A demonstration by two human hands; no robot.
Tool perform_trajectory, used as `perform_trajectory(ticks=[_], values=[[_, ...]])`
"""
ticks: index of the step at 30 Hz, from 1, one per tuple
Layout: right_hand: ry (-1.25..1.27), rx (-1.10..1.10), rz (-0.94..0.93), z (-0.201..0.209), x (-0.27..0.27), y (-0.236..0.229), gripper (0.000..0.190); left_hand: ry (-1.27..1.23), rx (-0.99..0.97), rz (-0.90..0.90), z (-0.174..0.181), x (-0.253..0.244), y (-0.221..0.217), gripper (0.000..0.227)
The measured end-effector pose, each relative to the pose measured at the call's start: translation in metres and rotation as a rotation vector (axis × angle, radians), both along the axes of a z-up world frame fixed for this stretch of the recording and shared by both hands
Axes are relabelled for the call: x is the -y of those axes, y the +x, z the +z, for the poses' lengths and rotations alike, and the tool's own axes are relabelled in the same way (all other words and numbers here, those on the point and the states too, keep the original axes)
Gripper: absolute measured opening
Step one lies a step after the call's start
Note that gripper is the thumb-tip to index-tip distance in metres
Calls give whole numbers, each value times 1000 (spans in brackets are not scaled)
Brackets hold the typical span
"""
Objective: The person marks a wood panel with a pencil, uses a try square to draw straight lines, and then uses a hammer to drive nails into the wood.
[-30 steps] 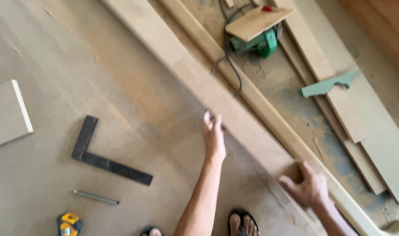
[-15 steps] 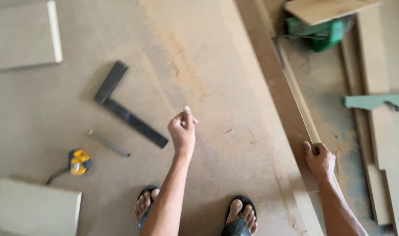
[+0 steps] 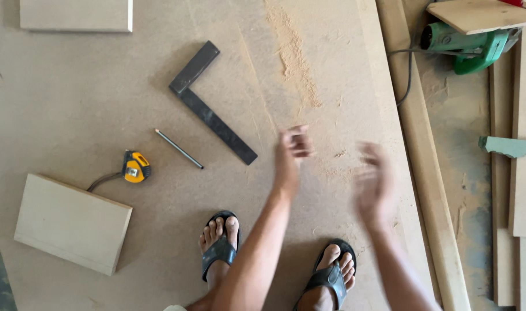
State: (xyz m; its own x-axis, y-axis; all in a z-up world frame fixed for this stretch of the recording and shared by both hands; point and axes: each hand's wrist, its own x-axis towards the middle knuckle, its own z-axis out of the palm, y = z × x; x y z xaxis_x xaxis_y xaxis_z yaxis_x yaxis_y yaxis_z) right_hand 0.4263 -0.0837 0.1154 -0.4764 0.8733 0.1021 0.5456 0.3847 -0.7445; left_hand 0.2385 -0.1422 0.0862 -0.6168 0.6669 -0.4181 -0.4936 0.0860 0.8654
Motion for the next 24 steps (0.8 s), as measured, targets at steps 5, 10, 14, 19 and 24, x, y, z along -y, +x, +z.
perform_trajectory(ticks=[5, 10, 14, 19, 24], values=[[308, -43, 517, 15, 18, -123, 53, 254, 674, -18, 52, 22, -15, 75], [-206, 422, 528, -21, 25, -206, 68, 1, 55, 328, 63, 108, -83, 65], [334, 469, 647, -75, 69, -264, 69, 81, 28, 503, 48, 153, -107, 60], [-39, 620, 554, -80, 35, -248, 52, -56, -99, 454, 55, 169, -116, 57], [-289, 500, 499, -19, 8, -123, 65, -62, -88, 304, 69, 122, -87, 46]])
